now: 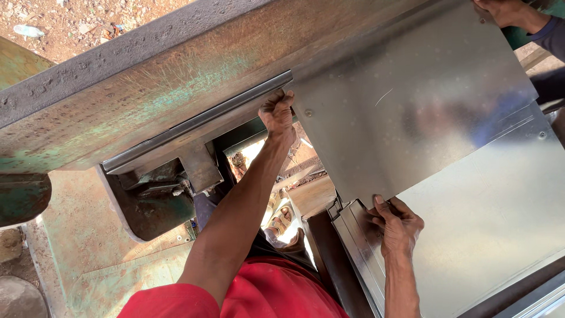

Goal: The person bends the edges of metal sheets by placing them one at a time into a manual bending machine and pulling a lever, then stacks the finished sheets to the side.

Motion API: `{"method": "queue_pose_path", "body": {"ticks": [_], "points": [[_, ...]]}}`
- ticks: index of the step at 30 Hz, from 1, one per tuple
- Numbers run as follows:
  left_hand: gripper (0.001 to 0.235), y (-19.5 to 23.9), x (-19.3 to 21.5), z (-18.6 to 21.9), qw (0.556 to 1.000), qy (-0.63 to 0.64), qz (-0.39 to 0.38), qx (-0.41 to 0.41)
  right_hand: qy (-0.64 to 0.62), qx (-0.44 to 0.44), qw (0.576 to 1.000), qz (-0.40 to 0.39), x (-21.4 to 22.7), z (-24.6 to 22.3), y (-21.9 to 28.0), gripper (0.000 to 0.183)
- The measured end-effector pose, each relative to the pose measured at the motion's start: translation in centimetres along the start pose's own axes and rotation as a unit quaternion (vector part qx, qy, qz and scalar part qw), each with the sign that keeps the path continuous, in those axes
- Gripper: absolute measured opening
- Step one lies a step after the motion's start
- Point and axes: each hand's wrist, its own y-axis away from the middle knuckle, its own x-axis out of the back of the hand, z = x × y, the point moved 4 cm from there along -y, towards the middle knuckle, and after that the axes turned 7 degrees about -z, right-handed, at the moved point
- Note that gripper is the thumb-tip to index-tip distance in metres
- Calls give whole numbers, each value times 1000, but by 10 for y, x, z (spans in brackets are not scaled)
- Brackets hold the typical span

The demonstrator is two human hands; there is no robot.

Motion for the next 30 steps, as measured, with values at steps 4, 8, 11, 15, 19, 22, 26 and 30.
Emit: {"method": "queue_pose_path", "body": {"ticks": [4, 8, 11, 15, 19, 22, 26, 30], "points": [[15, 2, 0, 5, 998, -31, 30, 40, 3, 4, 1000, -3, 1, 1, 0, 47], [13, 0, 0, 4, 998, -50, 29, 34, 2, -3, 1000, -1, 0, -1, 2, 46], [11, -2, 0, 3, 997, -61, 35, 41, 11, -2, 1000, 1, -2, -5, 4, 45], [12, -3, -2, 5, 997, -49, 34, 52, 8, -2, 1000, 0, -1, -10, 8, 44], [8, 1, -5, 18, 993, -77, -4, 91, -26, -21, 999, -13, 2, -4, 0, 41], [12, 21, 1, 40, 986, -135, -49, 90, -62, -51, 996, -45, 5, 1, -15, 39], [20, 61, 33, 65, 970, -167, -104, 144, -51, -9, 998, -43, -1, -19, -14, 42], [20, 92, 70, 79, 960, -175, -133, 171, 2, 134, 991, 21, -12, -119, 21, 31]]}}
